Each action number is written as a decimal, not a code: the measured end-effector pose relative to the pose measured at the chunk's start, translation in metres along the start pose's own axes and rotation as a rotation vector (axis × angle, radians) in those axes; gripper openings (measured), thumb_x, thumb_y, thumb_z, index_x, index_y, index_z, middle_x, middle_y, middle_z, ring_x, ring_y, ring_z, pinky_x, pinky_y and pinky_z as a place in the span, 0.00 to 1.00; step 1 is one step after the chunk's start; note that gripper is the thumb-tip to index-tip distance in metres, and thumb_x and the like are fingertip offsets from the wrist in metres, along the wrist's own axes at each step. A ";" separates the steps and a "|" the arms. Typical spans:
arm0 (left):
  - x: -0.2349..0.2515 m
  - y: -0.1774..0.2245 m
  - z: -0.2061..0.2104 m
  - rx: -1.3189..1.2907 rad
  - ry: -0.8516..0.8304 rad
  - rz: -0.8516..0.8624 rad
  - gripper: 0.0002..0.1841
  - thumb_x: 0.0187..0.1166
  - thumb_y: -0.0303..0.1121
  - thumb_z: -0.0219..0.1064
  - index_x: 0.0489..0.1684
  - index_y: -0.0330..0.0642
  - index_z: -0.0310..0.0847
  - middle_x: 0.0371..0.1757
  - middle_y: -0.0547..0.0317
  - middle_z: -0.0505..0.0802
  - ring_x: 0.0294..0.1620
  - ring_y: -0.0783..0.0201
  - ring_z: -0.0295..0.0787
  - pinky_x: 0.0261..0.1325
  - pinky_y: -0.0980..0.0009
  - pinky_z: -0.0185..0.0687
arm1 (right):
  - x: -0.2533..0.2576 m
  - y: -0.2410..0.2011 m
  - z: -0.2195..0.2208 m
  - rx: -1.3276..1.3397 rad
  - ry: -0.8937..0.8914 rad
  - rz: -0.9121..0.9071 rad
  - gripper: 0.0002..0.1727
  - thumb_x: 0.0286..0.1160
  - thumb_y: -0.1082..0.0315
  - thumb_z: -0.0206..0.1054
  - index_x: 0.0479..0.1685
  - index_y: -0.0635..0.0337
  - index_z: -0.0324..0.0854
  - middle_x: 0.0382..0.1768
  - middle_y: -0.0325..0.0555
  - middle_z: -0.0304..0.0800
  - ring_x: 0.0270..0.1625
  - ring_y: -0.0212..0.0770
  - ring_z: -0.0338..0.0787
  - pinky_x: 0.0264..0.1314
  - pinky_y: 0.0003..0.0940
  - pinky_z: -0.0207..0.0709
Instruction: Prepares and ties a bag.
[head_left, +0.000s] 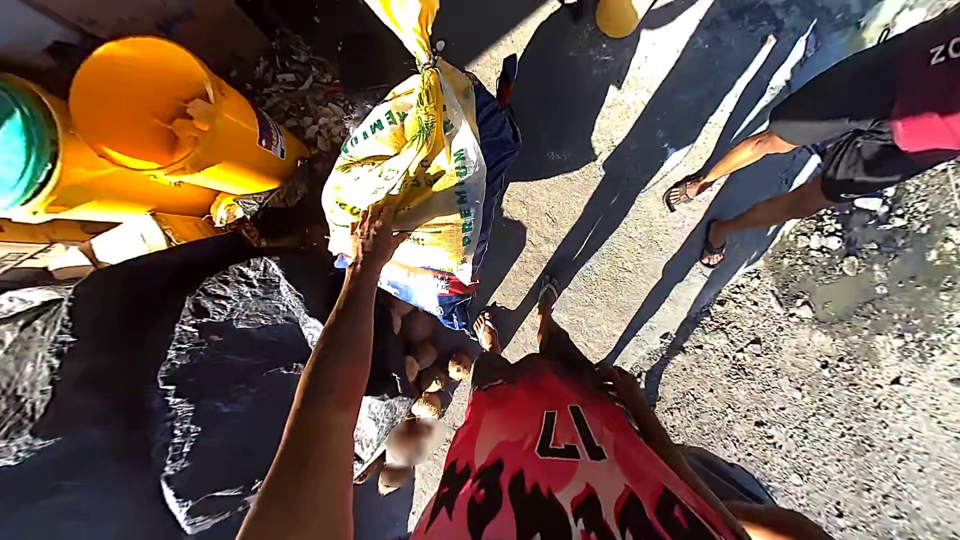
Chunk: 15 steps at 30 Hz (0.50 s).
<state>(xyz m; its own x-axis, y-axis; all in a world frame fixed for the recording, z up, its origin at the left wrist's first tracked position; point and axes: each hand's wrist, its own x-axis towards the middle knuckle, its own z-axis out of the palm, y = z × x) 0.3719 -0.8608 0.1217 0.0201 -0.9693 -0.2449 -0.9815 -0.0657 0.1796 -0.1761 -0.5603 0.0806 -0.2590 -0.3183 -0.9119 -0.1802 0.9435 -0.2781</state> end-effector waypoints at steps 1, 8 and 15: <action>0.000 -0.001 0.003 -0.015 0.003 -0.004 0.35 0.69 0.44 0.82 0.77 0.44 0.75 0.77 0.41 0.81 0.76 0.35 0.76 0.68 0.31 0.73 | 0.008 -0.007 -0.006 -0.026 -0.029 0.020 0.26 0.96 0.54 0.47 0.73 0.68 0.74 0.60 0.65 0.88 0.58 0.57 0.91 0.61 0.57 0.83; 0.018 0.000 -0.056 -0.519 0.196 -0.300 0.23 0.90 0.48 0.55 0.62 0.40 0.86 0.56 0.44 0.95 0.60 0.47 0.92 0.69 0.38 0.81 | 0.085 -0.115 -0.086 0.031 -0.056 -0.075 0.27 0.95 0.52 0.48 0.79 0.62 0.71 0.66 0.62 0.85 0.61 0.57 0.88 0.60 0.57 0.80; 0.090 0.013 -0.039 -0.261 0.079 -0.485 0.45 0.69 0.52 0.78 0.89 0.51 0.63 0.88 0.38 0.67 0.88 0.31 0.58 0.79 0.23 0.56 | 0.148 -0.230 -0.168 -0.191 -0.075 -0.134 0.29 0.94 0.50 0.48 0.79 0.63 0.70 0.67 0.63 0.85 0.63 0.59 0.88 0.62 0.58 0.80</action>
<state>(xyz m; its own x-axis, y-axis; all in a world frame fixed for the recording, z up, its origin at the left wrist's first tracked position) 0.3687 -0.9586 0.1391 0.4822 -0.8275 -0.2878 -0.7765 -0.5558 0.2970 -0.3322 -0.8394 0.0600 -0.1507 -0.4250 -0.8925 -0.3866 0.8563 -0.3425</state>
